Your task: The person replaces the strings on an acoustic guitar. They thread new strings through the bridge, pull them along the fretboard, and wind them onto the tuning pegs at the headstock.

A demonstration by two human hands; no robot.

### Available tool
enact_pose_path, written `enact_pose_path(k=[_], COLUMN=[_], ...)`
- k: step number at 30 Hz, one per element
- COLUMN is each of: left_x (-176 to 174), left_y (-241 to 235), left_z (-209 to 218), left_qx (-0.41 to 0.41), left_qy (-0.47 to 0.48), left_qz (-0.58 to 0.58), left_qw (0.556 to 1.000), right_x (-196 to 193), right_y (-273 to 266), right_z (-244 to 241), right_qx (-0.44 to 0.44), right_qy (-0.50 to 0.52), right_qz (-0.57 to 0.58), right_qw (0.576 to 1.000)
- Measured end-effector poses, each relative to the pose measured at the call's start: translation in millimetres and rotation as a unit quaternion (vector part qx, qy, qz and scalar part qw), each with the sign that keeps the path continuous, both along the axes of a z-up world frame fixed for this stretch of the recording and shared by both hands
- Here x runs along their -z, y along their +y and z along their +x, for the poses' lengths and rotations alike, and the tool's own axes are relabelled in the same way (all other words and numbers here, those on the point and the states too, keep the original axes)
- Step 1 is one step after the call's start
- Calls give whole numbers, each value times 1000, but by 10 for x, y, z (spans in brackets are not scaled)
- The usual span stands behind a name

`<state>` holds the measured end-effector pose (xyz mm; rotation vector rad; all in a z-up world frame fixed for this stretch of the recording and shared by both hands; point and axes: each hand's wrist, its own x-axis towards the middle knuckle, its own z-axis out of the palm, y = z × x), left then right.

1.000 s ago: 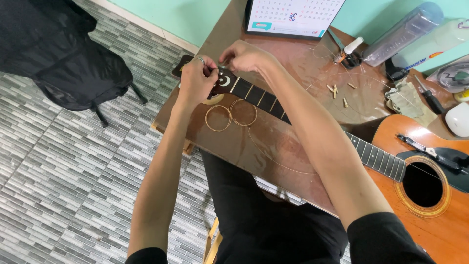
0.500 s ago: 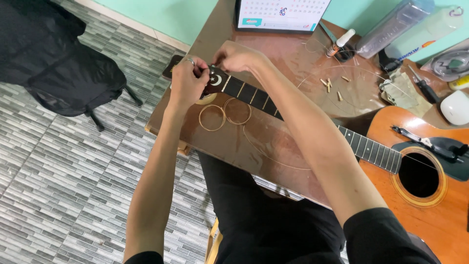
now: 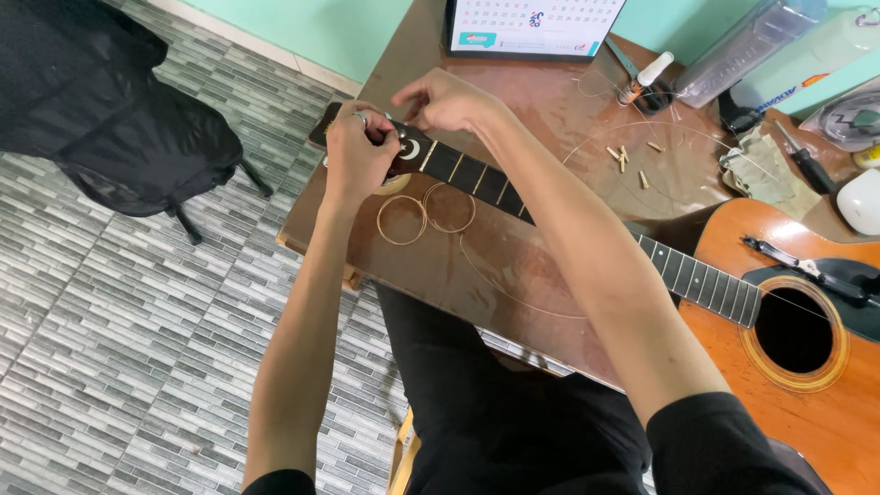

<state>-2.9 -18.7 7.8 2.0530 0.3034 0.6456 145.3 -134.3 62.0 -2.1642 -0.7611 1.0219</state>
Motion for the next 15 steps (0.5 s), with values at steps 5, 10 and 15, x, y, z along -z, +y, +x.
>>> enact_pose_path(k=[5, 10, 15], left_x=[41, 32, 3], left_y=[19, 10, 5], left_z=[31, 25, 16], left_qx=[2, 4, 1], left_qy=[-1, -3, -5], left_qz=[0, 20, 23], left_qw=[1000, 1000, 1000], right_x=[204, -110, 11], right_y=[46, -52, 38], right_z=[117, -61, 25], right_qx=[-74, -46, -39], right_qy=[-77, -65, -55], right_qz=[3, 4, -20], right_qw=[994, 997, 997])
